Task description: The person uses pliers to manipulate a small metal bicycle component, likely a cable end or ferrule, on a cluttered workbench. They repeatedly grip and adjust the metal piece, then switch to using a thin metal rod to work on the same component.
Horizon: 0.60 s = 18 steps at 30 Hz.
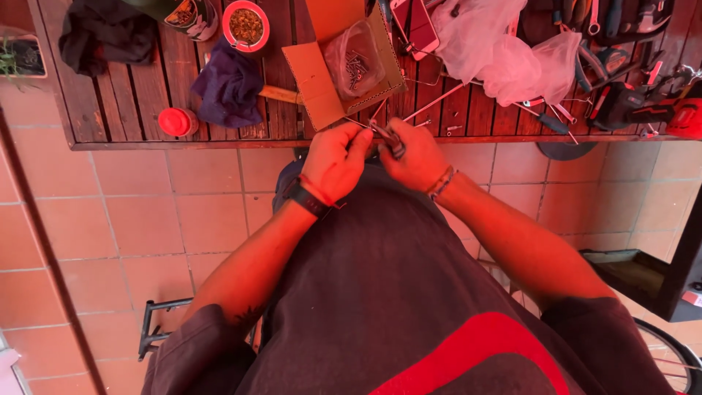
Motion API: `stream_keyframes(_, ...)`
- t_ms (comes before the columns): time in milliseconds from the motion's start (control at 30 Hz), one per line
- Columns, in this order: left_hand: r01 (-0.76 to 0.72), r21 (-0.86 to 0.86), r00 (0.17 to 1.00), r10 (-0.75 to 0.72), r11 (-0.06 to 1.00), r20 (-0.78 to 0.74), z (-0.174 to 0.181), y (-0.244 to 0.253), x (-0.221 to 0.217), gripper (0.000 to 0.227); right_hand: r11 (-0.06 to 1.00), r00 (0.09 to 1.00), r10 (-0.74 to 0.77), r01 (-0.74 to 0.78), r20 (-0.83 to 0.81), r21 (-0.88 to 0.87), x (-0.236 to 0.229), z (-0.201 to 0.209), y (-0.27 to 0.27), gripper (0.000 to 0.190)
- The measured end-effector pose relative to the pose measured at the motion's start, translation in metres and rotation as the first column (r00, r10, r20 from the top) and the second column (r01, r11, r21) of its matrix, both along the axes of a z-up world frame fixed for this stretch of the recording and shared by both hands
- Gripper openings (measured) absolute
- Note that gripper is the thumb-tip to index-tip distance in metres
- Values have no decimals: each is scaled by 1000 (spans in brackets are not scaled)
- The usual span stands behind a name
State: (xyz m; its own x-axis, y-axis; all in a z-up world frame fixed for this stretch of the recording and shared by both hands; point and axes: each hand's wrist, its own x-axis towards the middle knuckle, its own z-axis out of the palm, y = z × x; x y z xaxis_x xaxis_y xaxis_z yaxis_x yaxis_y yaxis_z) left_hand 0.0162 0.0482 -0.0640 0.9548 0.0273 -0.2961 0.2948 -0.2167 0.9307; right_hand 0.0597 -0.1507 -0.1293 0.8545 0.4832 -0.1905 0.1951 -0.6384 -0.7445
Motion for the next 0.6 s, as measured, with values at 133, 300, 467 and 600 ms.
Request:
stream_keyframes(133, -61, -12, 990, 59, 998, -130, -40, -10, 5, 32, 985, 985, 88, -64, 145, -160, 14, 1, 2, 19)
stream_keyframes(300, -68, 35, 959, 75, 997, -272, -99, -15, 18, 34, 931, 962, 218, -154, 166, -330, 32, -16, -1, 23)
stream_keyframes(467, -44, 186, 860, 132, 982, -493, -124, -24, 35, 37, 835, 937, 322, -213, 136, -508, 42, -41, -6, 28)
stream_keyframes(600, -54, 103, 788, 106, 993, -606, -115, -25, 50, 34, 723, 960, 279, -212, -3, -658, 47, -18, 6, 11)
